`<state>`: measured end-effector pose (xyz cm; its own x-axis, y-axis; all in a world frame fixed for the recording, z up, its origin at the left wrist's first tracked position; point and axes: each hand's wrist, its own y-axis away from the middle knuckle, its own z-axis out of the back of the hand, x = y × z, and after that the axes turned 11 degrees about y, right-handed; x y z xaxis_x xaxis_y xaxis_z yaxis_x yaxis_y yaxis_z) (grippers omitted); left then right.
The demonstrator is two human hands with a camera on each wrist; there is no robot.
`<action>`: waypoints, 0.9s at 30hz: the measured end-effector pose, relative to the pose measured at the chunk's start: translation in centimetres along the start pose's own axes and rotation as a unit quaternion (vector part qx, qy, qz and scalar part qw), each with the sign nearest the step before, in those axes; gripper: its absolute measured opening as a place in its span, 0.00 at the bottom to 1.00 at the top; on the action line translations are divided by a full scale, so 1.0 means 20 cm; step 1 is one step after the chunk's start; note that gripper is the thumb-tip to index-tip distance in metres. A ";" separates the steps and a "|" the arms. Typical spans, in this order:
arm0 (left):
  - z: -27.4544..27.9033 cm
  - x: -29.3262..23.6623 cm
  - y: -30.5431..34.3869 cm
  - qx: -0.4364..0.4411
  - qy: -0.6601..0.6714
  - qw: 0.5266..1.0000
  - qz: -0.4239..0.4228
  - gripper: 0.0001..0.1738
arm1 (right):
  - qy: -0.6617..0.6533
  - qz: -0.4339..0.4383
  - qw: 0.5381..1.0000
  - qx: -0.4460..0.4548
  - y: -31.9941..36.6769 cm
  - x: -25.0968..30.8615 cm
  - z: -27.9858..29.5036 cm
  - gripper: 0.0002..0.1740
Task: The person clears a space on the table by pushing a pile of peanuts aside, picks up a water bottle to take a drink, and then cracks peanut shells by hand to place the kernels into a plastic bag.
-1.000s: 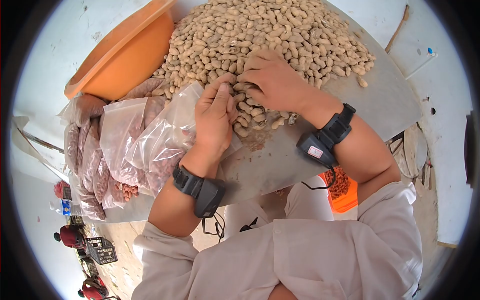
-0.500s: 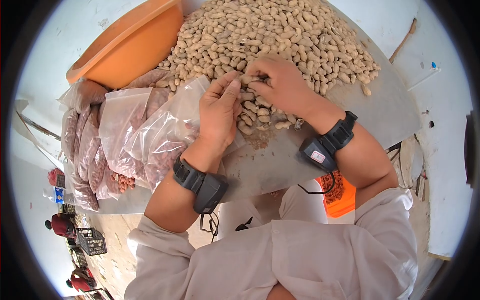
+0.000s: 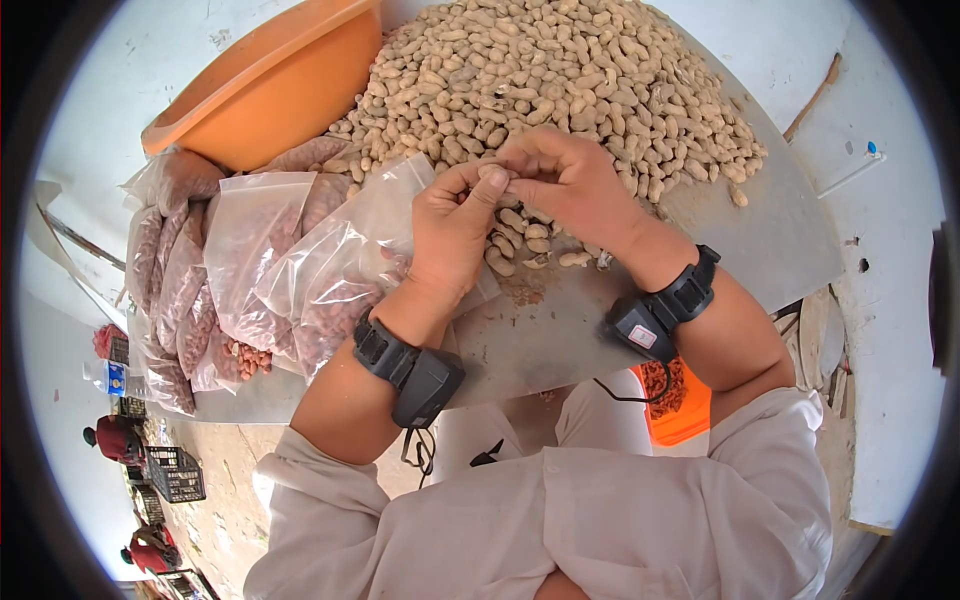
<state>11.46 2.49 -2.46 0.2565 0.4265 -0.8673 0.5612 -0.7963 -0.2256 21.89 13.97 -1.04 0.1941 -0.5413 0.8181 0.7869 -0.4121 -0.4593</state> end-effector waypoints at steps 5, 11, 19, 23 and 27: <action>0.02 -0.01 0.00 0.034 -0.176 0.983 -0.036 0.12 | -0.081 -0.038 0.987 0.137 0.00 -0.02 0.04 0.21; 0.05 0.05 -0.01 0.079 -0.202 0.972 -0.094 0.11 | -0.042 -0.062 0.990 0.116 0.01 0.05 0.01 0.22; 0.02 0.00 0.02 0.064 -0.128 0.989 -0.036 0.10 | -0.049 -0.080 0.990 0.103 0.02 0.08 0.00 0.21; 0.00 0.00 0.03 0.056 -0.083 0.995 -0.014 0.10 | -0.047 -0.081 0.991 0.097 0.02 0.07 -0.01 0.20; 0.01 0.00 0.03 0.053 -0.069 0.996 0.002 0.10 | -0.041 -0.074 0.993 0.088 0.02 0.07 -0.02 0.19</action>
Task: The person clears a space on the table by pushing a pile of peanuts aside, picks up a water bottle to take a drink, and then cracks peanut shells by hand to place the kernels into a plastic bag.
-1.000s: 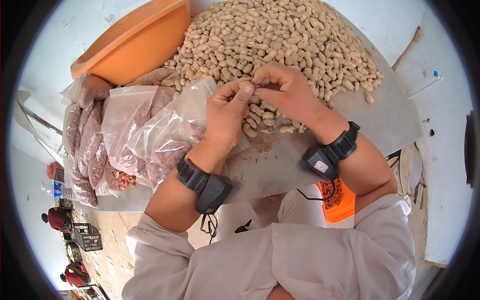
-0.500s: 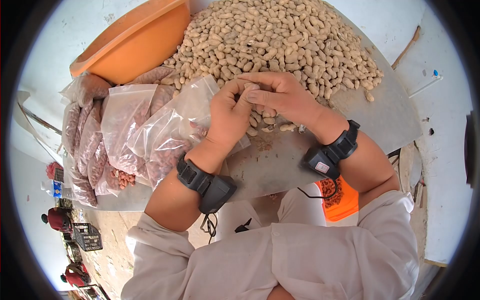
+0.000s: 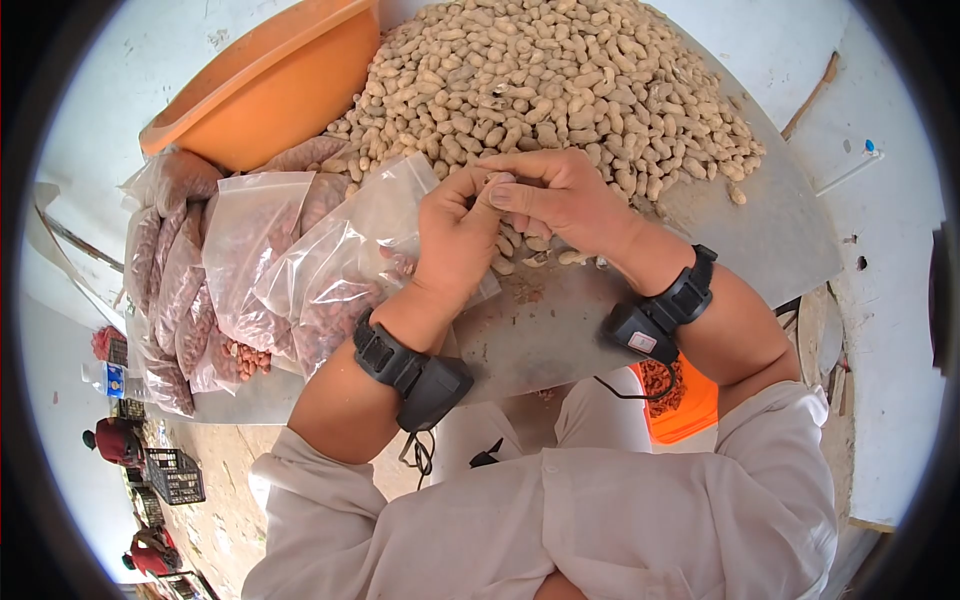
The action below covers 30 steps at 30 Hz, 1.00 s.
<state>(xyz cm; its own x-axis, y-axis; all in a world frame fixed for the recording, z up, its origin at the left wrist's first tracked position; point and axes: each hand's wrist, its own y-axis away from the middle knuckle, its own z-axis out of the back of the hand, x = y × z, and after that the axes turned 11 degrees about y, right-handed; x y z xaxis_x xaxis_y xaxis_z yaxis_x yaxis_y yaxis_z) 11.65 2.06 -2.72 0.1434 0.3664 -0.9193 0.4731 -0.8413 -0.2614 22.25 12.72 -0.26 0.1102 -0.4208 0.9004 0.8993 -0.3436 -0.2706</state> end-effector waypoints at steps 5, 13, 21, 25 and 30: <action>-0.02 -0.03 -0.03 0.006 0.070 0.996 0.055 0.13 | -0.023 -0.015 0.998 0.061 0.00 0.02 0.04 0.19; 0.01 0.00 -0.04 -0.014 0.062 0.995 0.077 0.16 | 0.082 -0.036 0.995 0.046 0.01 0.04 0.05 0.16; -0.04 0.01 -0.03 -0.040 0.132 0.989 0.052 0.14 | 0.075 0.009 0.995 -0.064 0.01 -0.02 -0.06 0.17; -0.03 0.00 -0.03 -0.036 0.164 0.984 0.058 0.14 | -0.013 -0.006 0.998 -0.066 0.01 -0.02 -0.08 0.18; -0.06 -0.04 -0.02 -0.032 0.173 0.982 0.062 0.14 | -0.133 -0.031 0.990 -0.036 0.01 -0.02 -0.07 0.18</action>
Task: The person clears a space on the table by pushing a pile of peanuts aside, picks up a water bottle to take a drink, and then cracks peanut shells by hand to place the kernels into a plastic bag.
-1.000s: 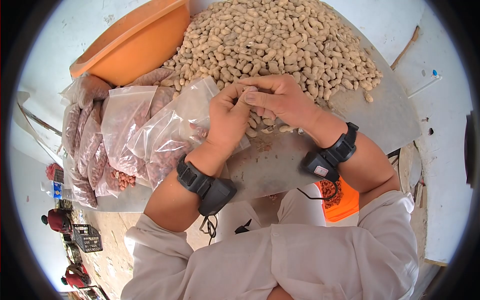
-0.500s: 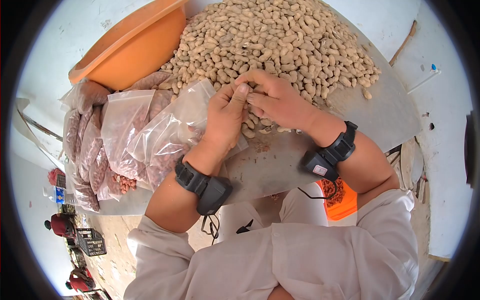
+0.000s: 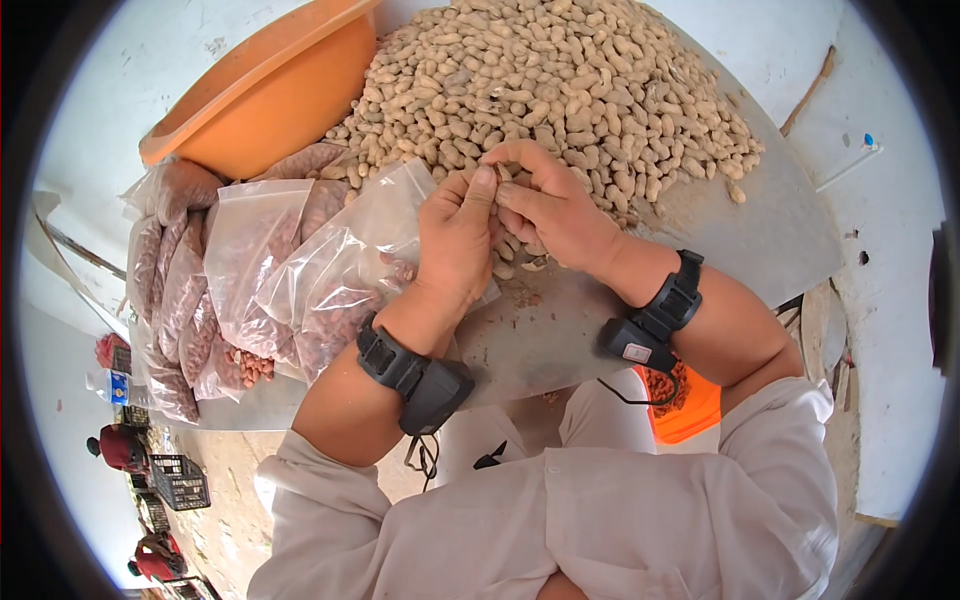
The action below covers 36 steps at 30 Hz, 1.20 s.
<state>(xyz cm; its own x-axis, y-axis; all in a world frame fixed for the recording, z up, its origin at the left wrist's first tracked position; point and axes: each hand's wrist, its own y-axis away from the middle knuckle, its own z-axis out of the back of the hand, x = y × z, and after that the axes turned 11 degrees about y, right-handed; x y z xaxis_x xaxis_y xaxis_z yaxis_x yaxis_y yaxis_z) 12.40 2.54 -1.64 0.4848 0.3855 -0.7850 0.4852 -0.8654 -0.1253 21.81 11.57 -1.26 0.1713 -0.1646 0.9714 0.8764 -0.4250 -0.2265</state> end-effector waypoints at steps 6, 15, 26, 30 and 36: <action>0.04 0.01 -0.01 0.008 0.032 0.999 0.018 0.13 | 0.046 0.023 0.998 0.033 -0.03 -0.03 0.04 0.17; 0.04 -0.02 0.00 0.058 0.141 0.987 0.056 0.13 | -0.016 0.020 0.998 0.054 -0.03 0.00 0.07 0.17; 0.12 0.00 -0.04 0.007 0.234 0.964 0.124 0.11 | 0.285 0.161 0.945 0.001 -0.04 -0.01 0.09 0.16; 0.14 0.00 -0.04 0.004 0.251 0.956 0.152 0.14 | 0.360 0.174 0.916 0.014 -0.03 0.03 0.09 0.15; 0.11 -0.01 -0.03 -0.033 0.240 0.958 0.156 0.12 | 0.402 0.195 0.895 -0.002 -0.02 0.05 0.09 0.14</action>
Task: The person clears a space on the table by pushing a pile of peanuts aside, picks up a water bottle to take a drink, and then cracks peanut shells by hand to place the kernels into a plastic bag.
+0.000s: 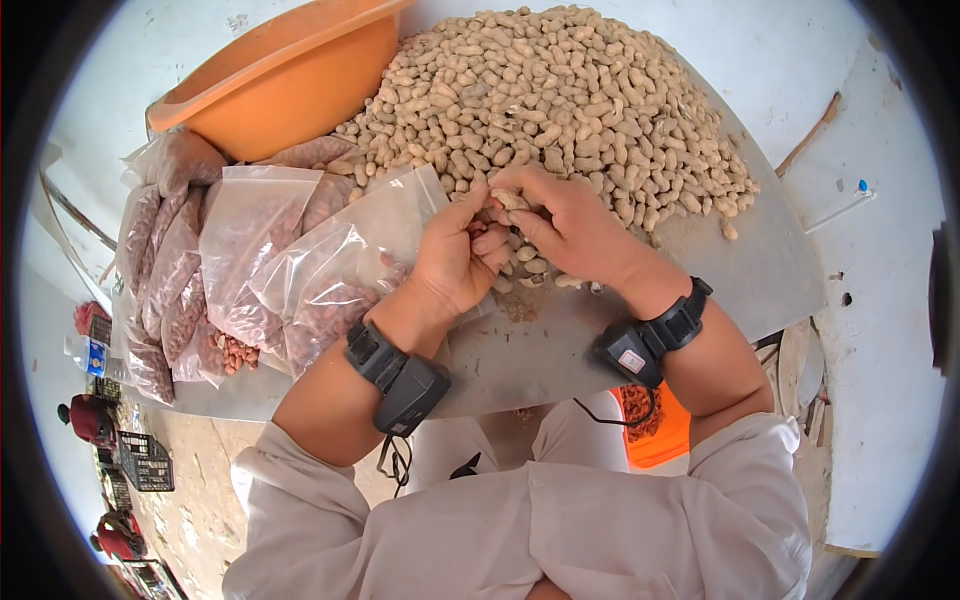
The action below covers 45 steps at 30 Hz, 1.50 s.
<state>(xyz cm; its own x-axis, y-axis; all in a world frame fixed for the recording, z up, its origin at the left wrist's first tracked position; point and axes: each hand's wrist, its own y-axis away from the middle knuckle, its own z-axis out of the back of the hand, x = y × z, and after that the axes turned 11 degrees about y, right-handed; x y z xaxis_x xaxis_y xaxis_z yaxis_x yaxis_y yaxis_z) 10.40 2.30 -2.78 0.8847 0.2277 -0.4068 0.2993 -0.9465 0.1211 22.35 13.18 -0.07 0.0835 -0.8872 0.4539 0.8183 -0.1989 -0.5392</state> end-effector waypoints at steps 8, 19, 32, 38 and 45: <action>-0.01 0.00 0.01 0.007 -0.038 0.999 -0.008 0.06 | 0.014 0.012 1.000 -0.015 0.00 0.00 0.01 0.16; -0.05 -0.01 0.03 0.009 -0.052 0.999 -0.005 0.05 | -0.114 -0.056 0.992 -0.003 0.01 0.00 0.01 0.16; -0.07 0.01 0.05 0.086 -0.305 0.933 -0.170 0.06 | -0.218 -0.134 0.966 0.027 0.01 0.01 -0.01 0.20; -0.04 0.01 0.03 0.034 -0.348 0.919 -0.182 0.05 | -0.164 -0.115 0.980 -0.012 0.02 0.01 -0.04 0.19; -0.07 0.02 0.04 0.010 -0.316 0.930 -0.188 0.06 | -0.095 -0.101 0.990 0.000 0.02 0.03 -0.03 0.17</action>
<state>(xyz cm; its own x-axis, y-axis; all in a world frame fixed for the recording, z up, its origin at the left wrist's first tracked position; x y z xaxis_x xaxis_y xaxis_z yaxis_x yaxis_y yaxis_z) 11.47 1.91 -1.65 0.3304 0.3690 -0.8687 0.5318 -0.8332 -0.1516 22.43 12.35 -0.51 0.0232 -0.7348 0.6779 0.8290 -0.3648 -0.4238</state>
